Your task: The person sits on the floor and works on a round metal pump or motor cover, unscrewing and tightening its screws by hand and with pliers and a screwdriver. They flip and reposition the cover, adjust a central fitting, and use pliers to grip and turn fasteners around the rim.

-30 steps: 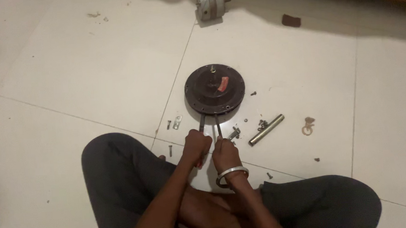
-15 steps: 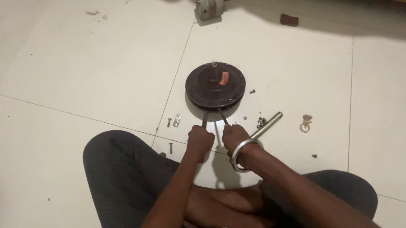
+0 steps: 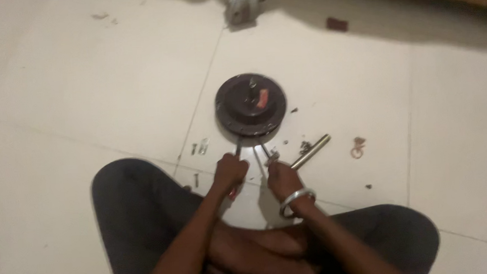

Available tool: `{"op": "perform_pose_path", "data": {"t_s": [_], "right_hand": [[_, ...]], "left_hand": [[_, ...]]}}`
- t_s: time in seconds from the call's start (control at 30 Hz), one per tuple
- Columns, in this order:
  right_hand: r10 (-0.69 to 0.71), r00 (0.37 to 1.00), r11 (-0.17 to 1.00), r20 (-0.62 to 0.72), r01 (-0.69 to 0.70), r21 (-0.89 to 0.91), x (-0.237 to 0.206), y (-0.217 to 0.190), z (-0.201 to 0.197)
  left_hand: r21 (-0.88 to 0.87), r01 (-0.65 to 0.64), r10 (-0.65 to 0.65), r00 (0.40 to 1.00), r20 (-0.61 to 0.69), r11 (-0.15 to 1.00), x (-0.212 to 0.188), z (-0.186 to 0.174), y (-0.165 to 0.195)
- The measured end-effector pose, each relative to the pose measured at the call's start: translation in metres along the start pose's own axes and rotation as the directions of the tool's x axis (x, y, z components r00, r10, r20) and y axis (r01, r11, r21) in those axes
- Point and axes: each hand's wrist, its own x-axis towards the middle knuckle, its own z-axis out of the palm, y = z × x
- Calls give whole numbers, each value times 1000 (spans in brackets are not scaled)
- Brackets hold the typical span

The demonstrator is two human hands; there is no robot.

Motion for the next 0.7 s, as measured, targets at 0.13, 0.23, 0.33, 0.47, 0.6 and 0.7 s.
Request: {"op": "perform_pose_path", "data": {"t_s": [0.13,0.23,0.33,0.47,0.6,0.7], "right_hand": [[65,980,998,-188,-60,28,-25,8,9],[117,978,972,-174,-77,223,-21,1,9],[134,985,964,-105,-104,246,-12,-7,-5],[57,983,968,-172,-12,250,2,-6,-18],[95,992,979,-86,-78,189,7,-16,-14],[108,990,984,-94,-94,148,10,-34,0]], "left_hand": [[-28,119,-114,986,124,993,-1,-7,7],[-9,179,-176,977,123,984,0,-18,18],[44,197,-202,962,182,979,0,-29,26],[441,-185,73,963,259,878,16,-51,19],[43,311,-314,939,140,949,32,-78,17],[41,220,-223,968,114,975,28,-80,16]]}}
